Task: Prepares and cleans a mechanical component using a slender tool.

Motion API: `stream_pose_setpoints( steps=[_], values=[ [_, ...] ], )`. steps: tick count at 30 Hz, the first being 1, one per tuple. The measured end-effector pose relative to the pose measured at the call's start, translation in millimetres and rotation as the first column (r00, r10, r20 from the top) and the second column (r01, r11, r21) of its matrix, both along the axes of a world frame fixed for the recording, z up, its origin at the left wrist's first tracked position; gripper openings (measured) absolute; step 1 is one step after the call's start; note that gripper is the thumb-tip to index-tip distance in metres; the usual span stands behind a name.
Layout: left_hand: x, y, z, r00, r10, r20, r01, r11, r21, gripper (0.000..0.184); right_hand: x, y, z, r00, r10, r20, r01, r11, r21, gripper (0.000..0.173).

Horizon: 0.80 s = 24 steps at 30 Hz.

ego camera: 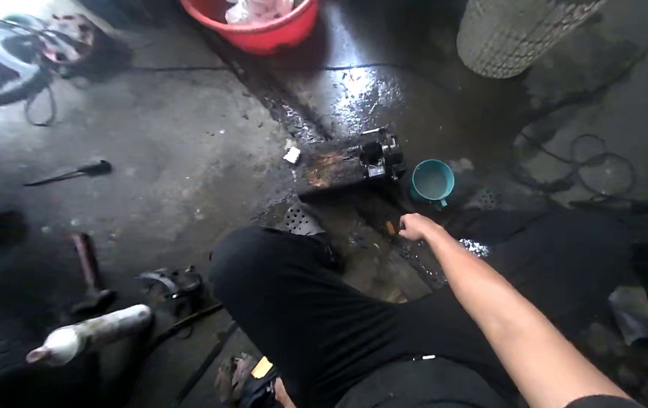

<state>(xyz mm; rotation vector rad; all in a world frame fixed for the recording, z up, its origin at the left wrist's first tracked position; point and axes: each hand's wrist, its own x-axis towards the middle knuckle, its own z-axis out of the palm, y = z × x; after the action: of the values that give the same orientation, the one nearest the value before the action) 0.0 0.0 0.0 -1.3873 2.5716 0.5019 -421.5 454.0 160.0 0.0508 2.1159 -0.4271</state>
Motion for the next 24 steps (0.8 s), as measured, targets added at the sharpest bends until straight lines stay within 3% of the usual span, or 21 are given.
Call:
stream_pose_setpoints(
  steps=[1,2,3,5,7,9,13,16,18,20,24],
  values=[
    [-29,14,24,0.992,0.081,-0.099,-0.099,0.975,-0.197,0.042,-4,-1,3,1.0,-0.016,0.004,0.016,1.0,-0.001,0.043],
    [-75,20,97,0.967,0.203,0.152,-0.212,0.977,0.039,0.044,-8,-3,10,0.999,-0.043,0.0,0.043,0.999,-0.011,0.043],
    [-121,17,166,0.901,0.274,0.338,-0.381,0.872,0.308,0.048,-11,-7,14,0.997,-0.071,-0.015,0.071,0.997,-0.031,0.043],
    [-147,26,200,0.878,0.478,0.018,-0.461,0.837,0.294,0.043,-18,-13,11,0.993,-0.103,-0.06,0.098,0.992,-0.077,0.042],
    [-156,6,209,0.826,0.513,-0.231,-0.434,0.842,0.32,0.032,-22,-21,6,0.988,-0.115,-0.102,0.098,0.983,-0.153,0.04],
    [-184,-10,261,0.752,0.509,-0.418,-0.345,0.845,0.408,0.026,-24,-31,9,0.982,-0.121,-0.146,0.086,0.971,-0.224,0.039],
    [-266,-32,393,0.573,0.296,-0.764,0.05,0.918,0.393,0.026,-35,-35,17,0.951,-0.218,-0.218,0.133,0.928,-0.347,0.038],
    [-338,-22,466,0.445,0.199,-0.873,0.413,0.82,0.397,0.035,-38,-21,7,0.887,-0.373,-0.273,0.242,0.878,-0.412,0.034],
    [-387,36,493,0.431,0.211,-0.877,0.518,0.739,0.432,0.035,-38,-7,5,0.819,-0.507,-0.269,0.363,0.82,-0.442,0.032],
    [-430,108,491,0.471,0.243,-0.848,0.592,0.625,0.508,0.031,-38,8,10,0.72,-0.655,-0.231,0.518,0.728,-0.449,0.031],
    [-490,228,401,0.694,0.291,-0.658,0.537,0.4,0.743,0.021,-53,34,9,0.446,-0.883,-0.145,0.777,0.462,-0.428,0.035]
  ],
)
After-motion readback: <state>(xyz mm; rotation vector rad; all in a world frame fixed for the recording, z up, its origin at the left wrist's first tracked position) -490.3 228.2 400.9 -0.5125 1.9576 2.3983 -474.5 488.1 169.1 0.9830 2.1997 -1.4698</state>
